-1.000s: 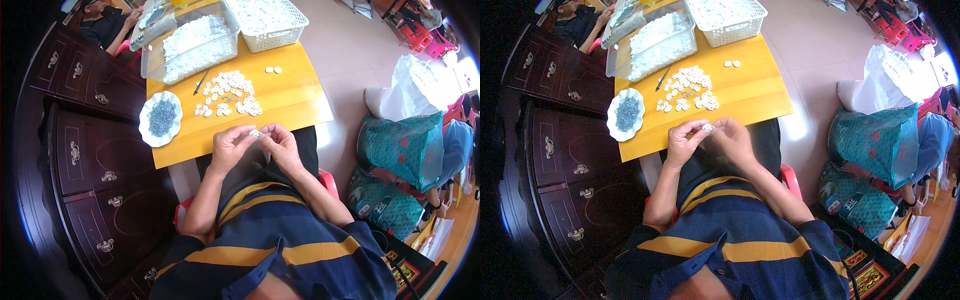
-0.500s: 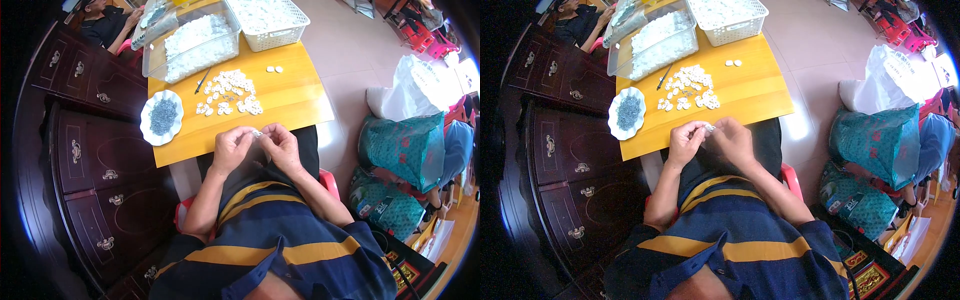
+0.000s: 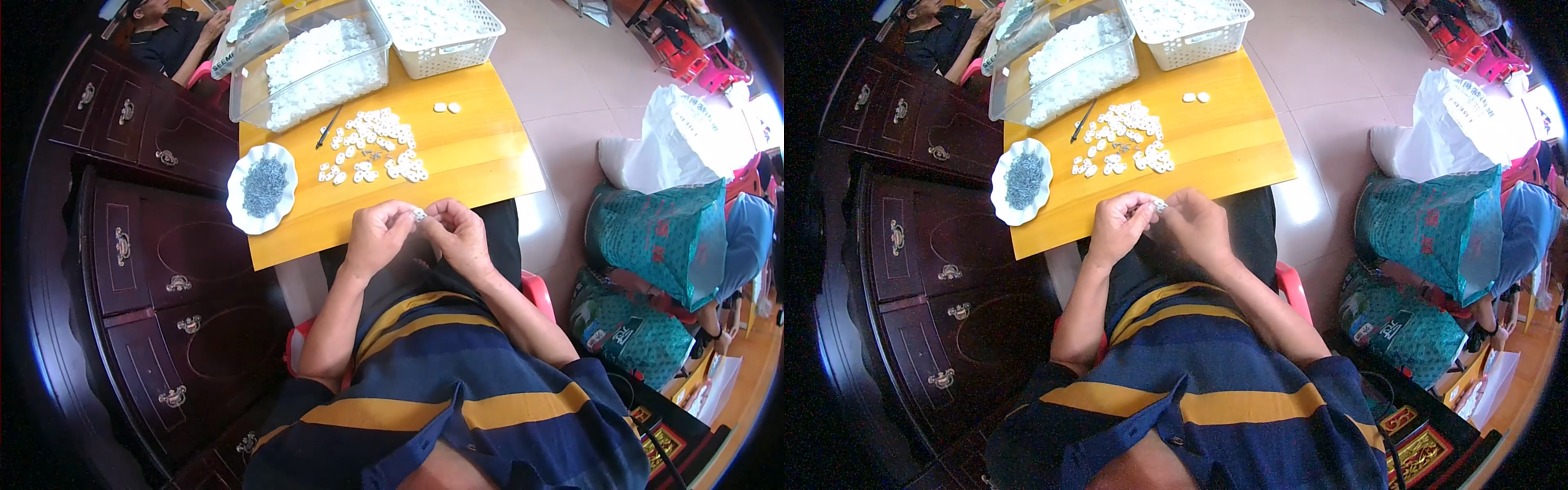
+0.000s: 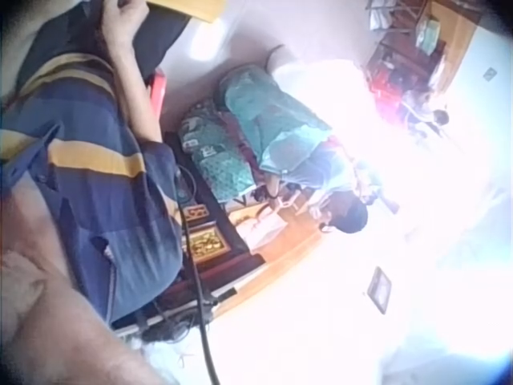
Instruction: Manually inserting small black pins into white plastic circular components.
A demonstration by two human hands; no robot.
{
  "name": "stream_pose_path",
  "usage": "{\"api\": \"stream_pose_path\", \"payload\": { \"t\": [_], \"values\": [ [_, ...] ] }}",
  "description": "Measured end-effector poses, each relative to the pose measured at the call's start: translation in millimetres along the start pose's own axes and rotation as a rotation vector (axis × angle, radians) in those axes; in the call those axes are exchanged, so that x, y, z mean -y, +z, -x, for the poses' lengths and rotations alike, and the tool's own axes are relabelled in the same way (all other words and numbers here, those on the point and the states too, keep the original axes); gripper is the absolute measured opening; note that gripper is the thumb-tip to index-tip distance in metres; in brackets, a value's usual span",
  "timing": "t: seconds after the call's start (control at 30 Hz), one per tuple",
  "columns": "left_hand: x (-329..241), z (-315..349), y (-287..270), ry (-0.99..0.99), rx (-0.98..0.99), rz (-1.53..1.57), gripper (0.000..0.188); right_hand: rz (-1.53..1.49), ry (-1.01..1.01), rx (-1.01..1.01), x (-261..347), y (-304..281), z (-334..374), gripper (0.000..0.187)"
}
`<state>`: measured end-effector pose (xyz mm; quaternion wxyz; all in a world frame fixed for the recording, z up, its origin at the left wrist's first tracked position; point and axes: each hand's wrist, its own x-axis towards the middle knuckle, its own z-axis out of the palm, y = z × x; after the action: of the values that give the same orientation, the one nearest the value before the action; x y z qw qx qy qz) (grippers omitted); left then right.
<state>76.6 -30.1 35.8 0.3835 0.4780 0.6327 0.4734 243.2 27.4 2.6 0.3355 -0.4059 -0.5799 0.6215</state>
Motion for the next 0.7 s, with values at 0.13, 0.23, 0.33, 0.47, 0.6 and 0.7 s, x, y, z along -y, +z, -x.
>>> {"api": "stream_pose_path", "payload": {
  "t": [0.13,0.23,0.33,0.47,0.6,0.7],
  "values": [
    [4.5,-1.4,-1.8,0.009,0.042,-0.028,0.015,-0.027,0.044,0.022,8.3,-0.3,2.5,0.01],
    [8.3,-4.9,-7.6,0.025,0.084,-0.118,0.014,-0.111,0.219,0.056,22.2,-1.2,5.1,0.011],
    [2.3,-5.8,-8.7,0.046,0.109,-0.234,0.014,-0.083,0.225,0.098,20.4,-5.5,2.7,0.014],
    [-5.2,-4.1,-2.6,0.117,0.038,-0.246,0.026,-0.273,0.346,0.093,0.9,-9.3,-4.0,0.015],
    [-25.3,2.4,8.1,0.171,-0.011,-0.443,0.045,-0.584,0.446,0.064,1.9,-12.7,-4.2,0.014],
    [-14.7,-0.2,15.6,0.447,-0.122,-0.565,0.051,-0.692,0.455,0.111,1.7,-12.9,-4.1,0.014]
  ]
}}
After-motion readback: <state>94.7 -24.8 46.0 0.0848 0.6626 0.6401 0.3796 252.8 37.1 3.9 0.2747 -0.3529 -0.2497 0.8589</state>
